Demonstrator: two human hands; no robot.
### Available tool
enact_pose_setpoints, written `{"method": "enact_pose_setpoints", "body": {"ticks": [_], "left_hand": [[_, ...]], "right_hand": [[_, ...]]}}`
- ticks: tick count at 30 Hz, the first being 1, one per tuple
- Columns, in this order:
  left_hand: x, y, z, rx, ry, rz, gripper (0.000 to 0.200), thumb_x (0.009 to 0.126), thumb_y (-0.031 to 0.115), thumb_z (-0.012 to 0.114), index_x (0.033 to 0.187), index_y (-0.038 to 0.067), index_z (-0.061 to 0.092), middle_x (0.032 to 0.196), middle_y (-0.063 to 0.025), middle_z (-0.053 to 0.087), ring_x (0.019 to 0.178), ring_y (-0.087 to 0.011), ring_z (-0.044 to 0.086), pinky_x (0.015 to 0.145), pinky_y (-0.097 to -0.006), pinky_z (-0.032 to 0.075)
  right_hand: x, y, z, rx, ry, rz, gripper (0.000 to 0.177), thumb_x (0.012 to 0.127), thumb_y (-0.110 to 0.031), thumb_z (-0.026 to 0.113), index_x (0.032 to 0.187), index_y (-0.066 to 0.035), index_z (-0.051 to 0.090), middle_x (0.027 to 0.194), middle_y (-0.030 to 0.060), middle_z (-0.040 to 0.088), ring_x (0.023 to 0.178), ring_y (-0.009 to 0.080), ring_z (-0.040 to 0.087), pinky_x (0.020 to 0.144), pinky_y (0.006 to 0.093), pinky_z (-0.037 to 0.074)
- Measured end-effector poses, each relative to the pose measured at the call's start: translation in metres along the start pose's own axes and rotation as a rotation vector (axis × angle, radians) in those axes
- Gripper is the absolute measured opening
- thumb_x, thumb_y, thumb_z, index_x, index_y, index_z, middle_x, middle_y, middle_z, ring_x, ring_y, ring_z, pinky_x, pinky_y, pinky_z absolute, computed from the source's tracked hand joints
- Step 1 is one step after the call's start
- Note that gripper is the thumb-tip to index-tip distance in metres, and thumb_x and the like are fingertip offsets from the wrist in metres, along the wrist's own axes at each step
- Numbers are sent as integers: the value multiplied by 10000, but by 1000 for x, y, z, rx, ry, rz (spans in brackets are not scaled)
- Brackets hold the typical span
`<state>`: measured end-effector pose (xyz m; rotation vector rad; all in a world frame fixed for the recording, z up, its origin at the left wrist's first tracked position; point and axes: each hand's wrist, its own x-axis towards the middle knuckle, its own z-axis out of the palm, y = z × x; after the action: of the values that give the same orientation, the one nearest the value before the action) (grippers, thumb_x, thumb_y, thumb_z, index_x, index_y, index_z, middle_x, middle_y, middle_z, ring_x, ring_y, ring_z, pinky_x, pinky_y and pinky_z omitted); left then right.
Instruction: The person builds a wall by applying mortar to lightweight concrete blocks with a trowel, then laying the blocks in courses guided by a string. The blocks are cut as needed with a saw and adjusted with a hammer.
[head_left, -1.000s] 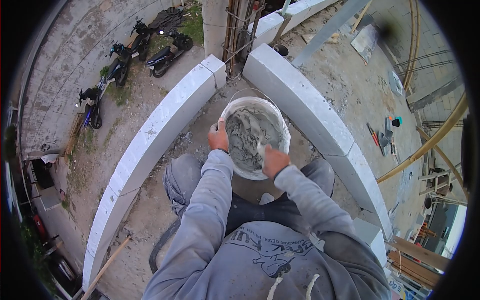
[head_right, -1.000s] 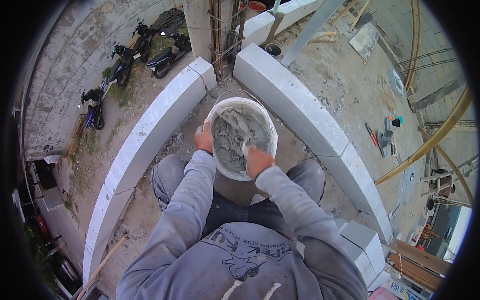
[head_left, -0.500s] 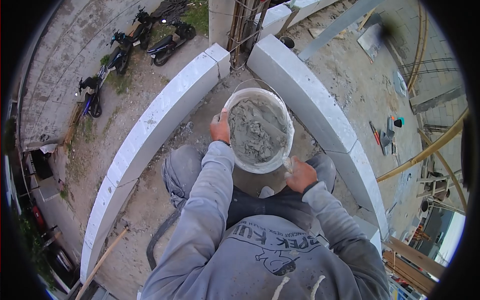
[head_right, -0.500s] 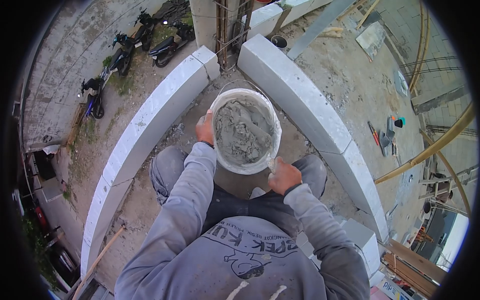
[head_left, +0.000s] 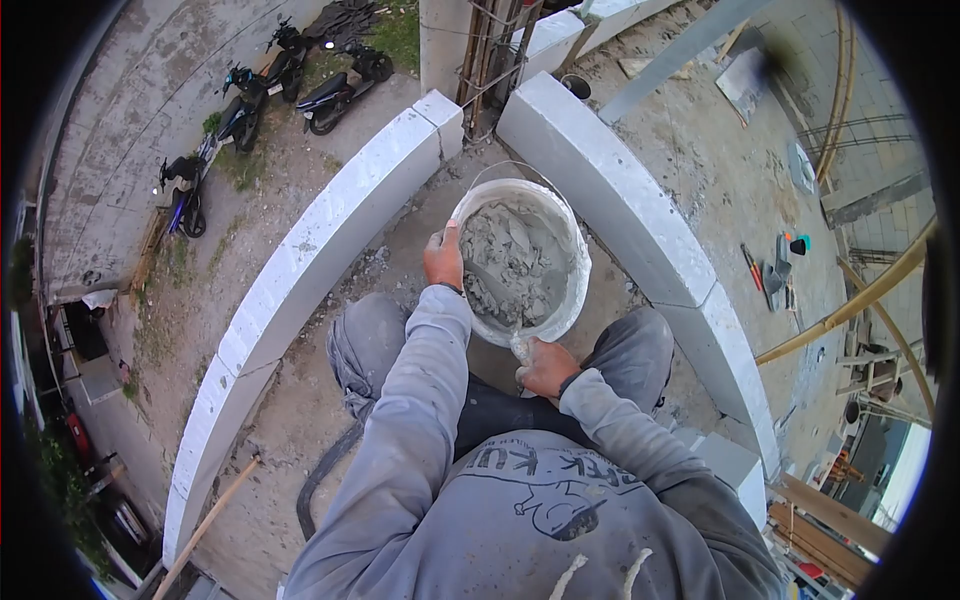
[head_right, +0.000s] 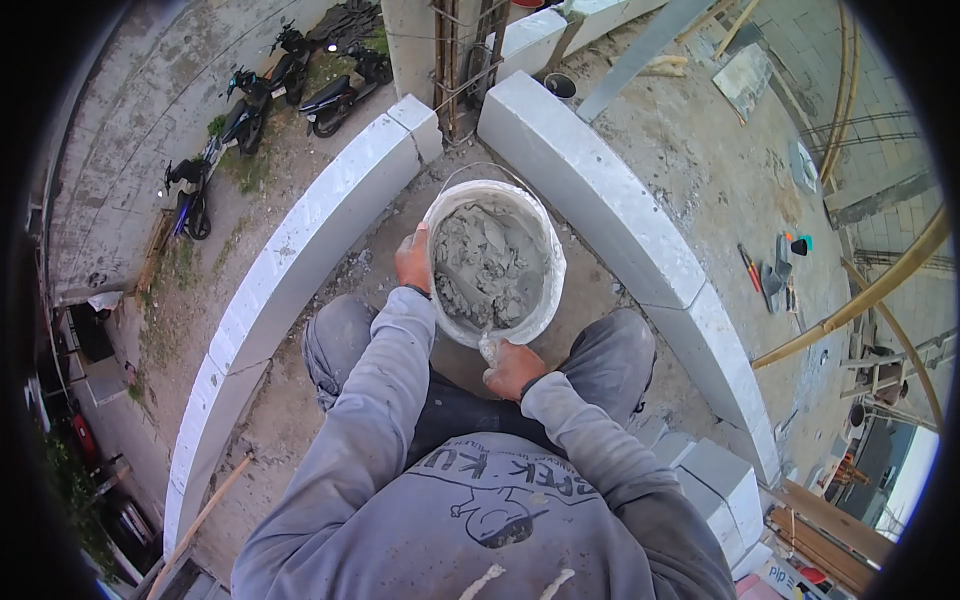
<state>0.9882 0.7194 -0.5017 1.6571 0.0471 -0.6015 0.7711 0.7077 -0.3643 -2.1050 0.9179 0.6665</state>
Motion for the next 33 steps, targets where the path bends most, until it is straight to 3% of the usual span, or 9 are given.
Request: {"method": "enact_pose_setpoints", "body": {"ticks": [3, 8, 11, 13, 15, 16, 23, 28, 33], "left_hand": [[3, -1, 1, -88, -35, -14, 443, 843, 372, 554, 939, -55, 618, 860, -134, 637, 780, -189, 567, 733, -303, 432], [2, -2, 1, -163, -59, -50, 427, 850, 350, 552, 958, -60, 608, 880, -118, 631, 781, -170, 556, 725, -293, 432], [2, -1, 1, -183, -57, -58, 416, 852, 335, 556, 969, -62, 602, 892, -112, 627, 786, -167, 552, 728, -290, 431], [3, -2, 1, -165, -67, -68, 409, 852, 326, 559, 973, -62, 600, 895, -109, 624, 789, -164, 550, 730, -289, 431], [5, -5, 3, -283, -96, -111, 406, 852, 320, 561, 969, -68, 597, 884, -108, 623, 786, -168, 550, 732, -290, 429], [6, -4, 3, -283, -94, -107, 406, 852, 320, 561, 969, -68, 597, 884, -108, 623, 786, -168, 550, 732, -290, 429], [-3, 6, 0, -90, -50, -4, 409, 857, 327, 546, 953, -66, 604, 874, -113, 626, 787, -175, 552, 730, -290, 427], [-4, 9, 0, -34, -40, 29, 399, 863, 329, 531, 930, -56, 611, 850, -108, 628, 765, -166, 547, 710, -295, 429], [12, -18, 2, -188, -120, -33, 394, 867, 332, 529, 913, -51, 612, 853, -100, 625, 746, -157, 541, 694, -301, 432]], "right_hand": [[-6, 2, -7, 38, -6, -16, 383, 652, -182, 566, 953, 48, 512, 823, 258, 603, 741, 357, 617, 696, 420, 482], [-31, 7, -47, 452, -258, 107, 318, 668, -116, 569, 942, 30, 503, 705, 146, 585, 460, 188, 570, 473, 321, 470], [-30, 17, -54, 563, -178, 149, 294, 678, -98, 560, 936, 28, 499, 674, 108, 564, 443, 152, 547, 457, 304, 459], [-15, 19, -53, 456, -127, 157, 334, 669, -131, 579, 945, 38, 497, 713, 167, 590, 540, 235, 602, 537, 357, 487], [17, 43, -28, -46, 277, -69, 389, 659, -181, 599, 958, 47, 499, 766, 237, 599, 703, 340, 615, 664, 420, 485], [24, 37, -26, -33, 249, -40, 413, 654, -199, 590, 966, 58, 500, 808, 274, 593, 828, 399, 580, 757, 454, 453], [0, 13, -17, -165, 24, -51, 446, 638, -158, 543, 1006, 84, 479, 797, 259, 602, 799, 385, 596, 736, 449, 465], [-7, 18, -17, -18, -22, -87, 467, 608, -174, 579, 996, 74, 502, 816, 272, 597, 813, 387, 594, 728, 452, 460], [-26, 15, -52, 286, -275, -15, 361, 661, -138, 593, 942, 71, 506, 743, 193, 601, 584, 254, 613, 567, 368, 481]]}}
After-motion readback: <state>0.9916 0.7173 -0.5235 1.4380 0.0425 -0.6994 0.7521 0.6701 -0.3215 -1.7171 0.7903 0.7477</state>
